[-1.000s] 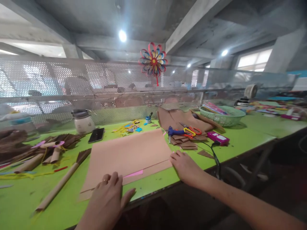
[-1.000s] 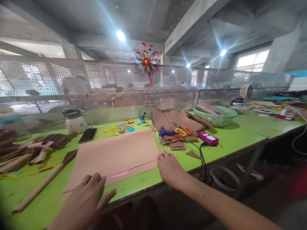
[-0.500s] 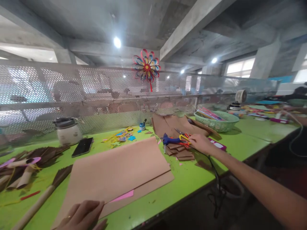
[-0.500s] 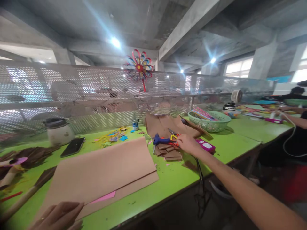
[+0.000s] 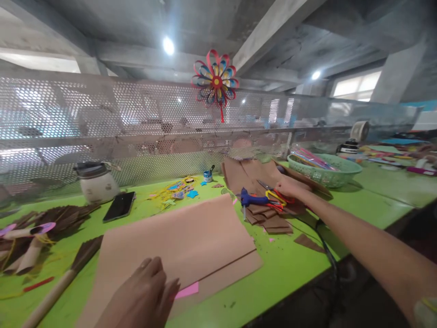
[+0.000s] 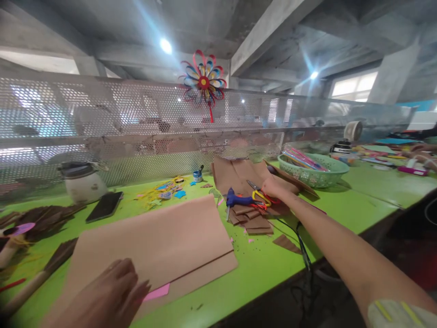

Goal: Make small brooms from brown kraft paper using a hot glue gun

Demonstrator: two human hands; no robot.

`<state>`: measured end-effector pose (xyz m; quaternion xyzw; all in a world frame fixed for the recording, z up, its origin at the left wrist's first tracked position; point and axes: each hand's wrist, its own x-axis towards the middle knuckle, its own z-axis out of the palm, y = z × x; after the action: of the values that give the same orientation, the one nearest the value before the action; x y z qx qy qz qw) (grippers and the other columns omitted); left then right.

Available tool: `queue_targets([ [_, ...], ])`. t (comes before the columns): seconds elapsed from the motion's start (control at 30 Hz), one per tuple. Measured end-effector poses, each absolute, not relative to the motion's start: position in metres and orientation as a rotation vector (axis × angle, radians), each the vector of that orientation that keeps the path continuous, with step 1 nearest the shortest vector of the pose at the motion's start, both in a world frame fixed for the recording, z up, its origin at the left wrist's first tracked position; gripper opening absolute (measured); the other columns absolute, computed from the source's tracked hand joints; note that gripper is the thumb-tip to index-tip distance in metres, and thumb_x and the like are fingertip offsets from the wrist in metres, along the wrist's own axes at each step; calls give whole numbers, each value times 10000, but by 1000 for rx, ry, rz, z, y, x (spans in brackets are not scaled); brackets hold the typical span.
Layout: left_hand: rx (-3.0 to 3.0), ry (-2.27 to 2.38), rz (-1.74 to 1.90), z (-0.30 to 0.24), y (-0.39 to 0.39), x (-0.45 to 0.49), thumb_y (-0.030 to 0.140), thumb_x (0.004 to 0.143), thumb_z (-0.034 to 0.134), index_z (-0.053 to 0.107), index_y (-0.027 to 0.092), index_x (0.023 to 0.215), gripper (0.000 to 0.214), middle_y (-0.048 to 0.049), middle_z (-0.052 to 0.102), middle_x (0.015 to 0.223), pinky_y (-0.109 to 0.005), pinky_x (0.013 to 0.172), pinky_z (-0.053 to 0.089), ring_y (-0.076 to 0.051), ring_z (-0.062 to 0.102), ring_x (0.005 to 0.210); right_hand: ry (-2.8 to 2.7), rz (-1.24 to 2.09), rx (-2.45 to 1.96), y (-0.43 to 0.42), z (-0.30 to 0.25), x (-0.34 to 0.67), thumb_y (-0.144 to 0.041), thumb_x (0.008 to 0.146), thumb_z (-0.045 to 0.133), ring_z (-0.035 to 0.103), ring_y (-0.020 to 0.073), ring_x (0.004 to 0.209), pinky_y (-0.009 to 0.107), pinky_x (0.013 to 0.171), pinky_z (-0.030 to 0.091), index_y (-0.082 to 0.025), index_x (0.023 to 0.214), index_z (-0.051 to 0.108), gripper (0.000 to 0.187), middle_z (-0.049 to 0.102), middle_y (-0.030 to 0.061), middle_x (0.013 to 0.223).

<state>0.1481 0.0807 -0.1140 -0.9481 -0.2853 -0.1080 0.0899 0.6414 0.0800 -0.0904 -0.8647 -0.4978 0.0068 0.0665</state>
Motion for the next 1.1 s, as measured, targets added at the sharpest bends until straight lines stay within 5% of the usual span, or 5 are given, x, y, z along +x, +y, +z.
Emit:
queue_targets([
  [0.3,-2750,-658,-113,-110,87,175,70,822,407,620,179,713,263,-88,586,757,-382,634,372,-231,485,689,-1762,-27,-2469,80,-82,611,-255,863,525,623,184,806,247,648,411,-154,835,700,204,713,68,842],
  [0.47,-2877,-621,-146,-100,87,189,109,813,453,580,170,753,154,-77,554,790,-336,608,367,-209,467,720,-1974,317,-2446,81,-86,618,-363,871,593,613,142,687,291,662,488,-133,851,652,239,661,3,781],
  [0.63,-2928,-695,-346,-111,94,193,148,898,380,579,175,784,231,-85,551,846,-358,691,408,-219,475,801,-2012,454,-2378,78,-85,624,-210,727,588,558,136,556,233,552,399,-138,824,711,173,611,-23,580],
  [0.87,-2959,-796,-600,-133,103,184,312,940,402,592,188,1095,275,-116,565,1151,-464,926,420,-275,462,1115,-2028,555,-2270,73,-91,629,-242,588,614,520,141,603,226,563,364,-167,731,683,176,588,-27,609],
  [1.1,-2982,-775,-512,-134,103,184,333,943,408,572,166,1172,327,-130,565,1257,-494,1015,388,-287,458,1218,-1807,639,-2251,65,-98,648,-493,649,659,416,112,504,242,493,295,-143,653,640,351,505,-19,526],
])
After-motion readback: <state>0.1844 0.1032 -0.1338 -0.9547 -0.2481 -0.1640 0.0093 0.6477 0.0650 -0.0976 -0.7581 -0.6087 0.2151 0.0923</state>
